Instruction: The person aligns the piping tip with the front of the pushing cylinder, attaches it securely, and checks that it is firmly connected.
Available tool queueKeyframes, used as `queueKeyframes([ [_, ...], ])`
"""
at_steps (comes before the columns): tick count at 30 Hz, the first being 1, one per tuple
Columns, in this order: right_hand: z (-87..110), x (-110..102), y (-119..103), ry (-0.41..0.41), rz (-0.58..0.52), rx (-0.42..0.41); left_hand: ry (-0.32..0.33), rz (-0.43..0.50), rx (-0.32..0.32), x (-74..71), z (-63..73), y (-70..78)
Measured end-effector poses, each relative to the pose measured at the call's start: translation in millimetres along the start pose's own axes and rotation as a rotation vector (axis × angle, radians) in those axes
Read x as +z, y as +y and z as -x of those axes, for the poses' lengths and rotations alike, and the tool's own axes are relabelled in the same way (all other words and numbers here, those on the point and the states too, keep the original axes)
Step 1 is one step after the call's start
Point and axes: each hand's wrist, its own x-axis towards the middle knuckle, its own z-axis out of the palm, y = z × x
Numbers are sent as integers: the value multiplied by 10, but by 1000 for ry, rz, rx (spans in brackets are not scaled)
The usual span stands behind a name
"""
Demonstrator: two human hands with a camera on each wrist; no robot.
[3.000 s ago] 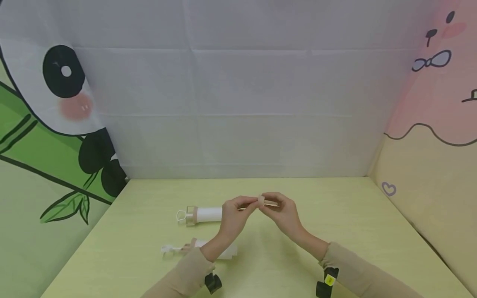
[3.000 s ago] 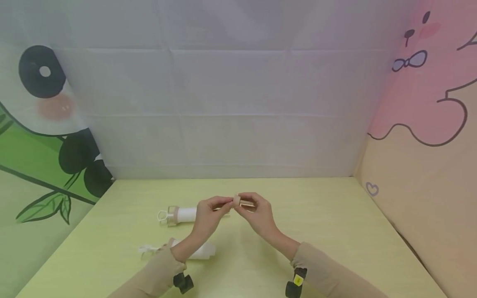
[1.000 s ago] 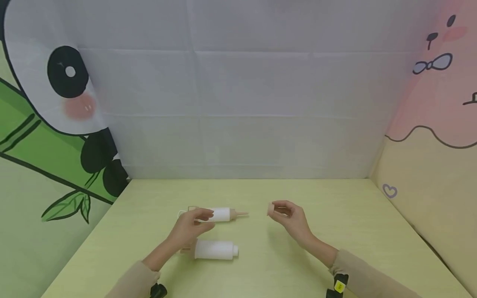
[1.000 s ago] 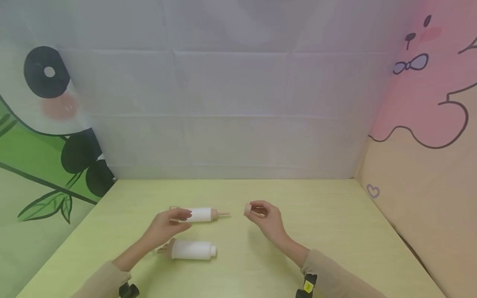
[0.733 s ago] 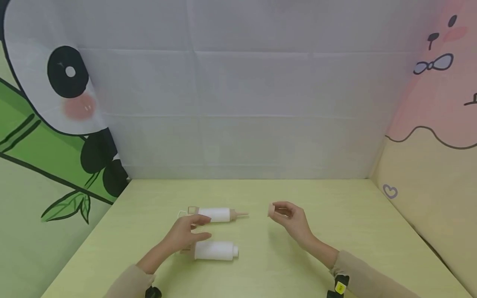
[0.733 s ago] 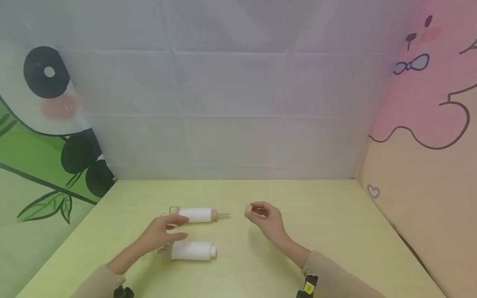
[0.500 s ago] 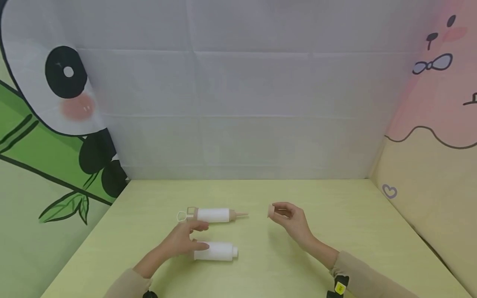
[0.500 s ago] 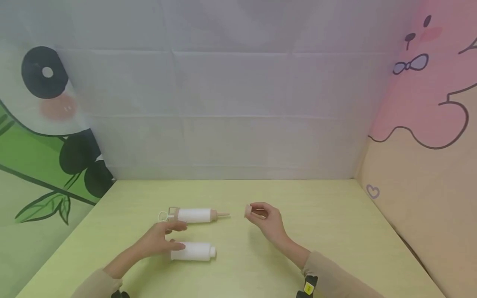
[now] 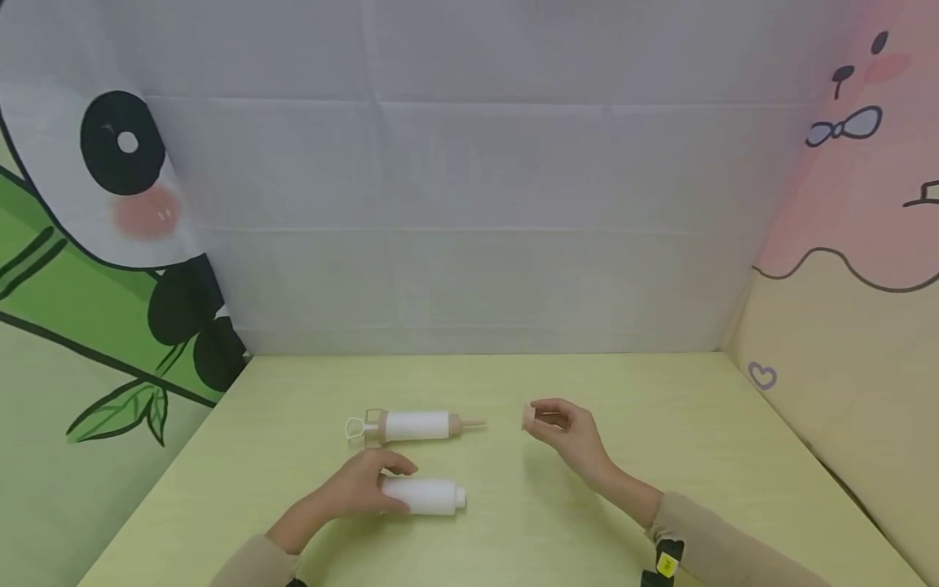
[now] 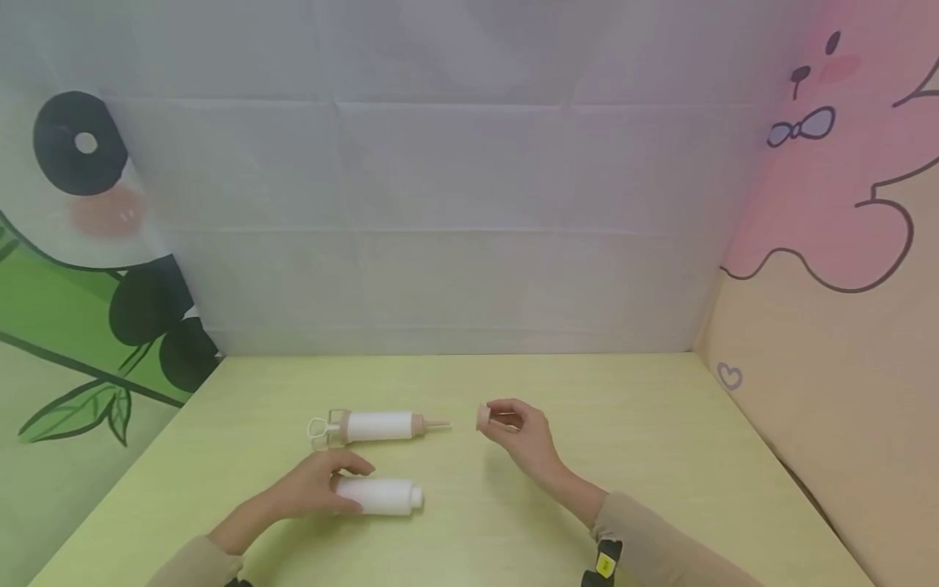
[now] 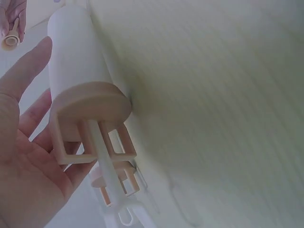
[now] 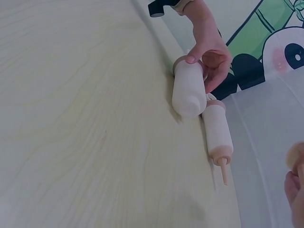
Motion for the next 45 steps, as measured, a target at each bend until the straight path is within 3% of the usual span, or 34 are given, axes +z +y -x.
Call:
queueKeyframes([
  [7, 6, -4, 37, -2, 11, 2, -5, -47, 51, 60, -5, -68],
  [27, 31, 1, 66, -31, 11, -25, 22, -69, 30, 43, -78, -37],
  [36, 46, 34, 48, -67, 2, -23, 98, -72, 50, -48, -243, 96],
  [45, 35, 52, -10, -116, -1, -15, 167, -121, 131, -136, -398, 293],
])
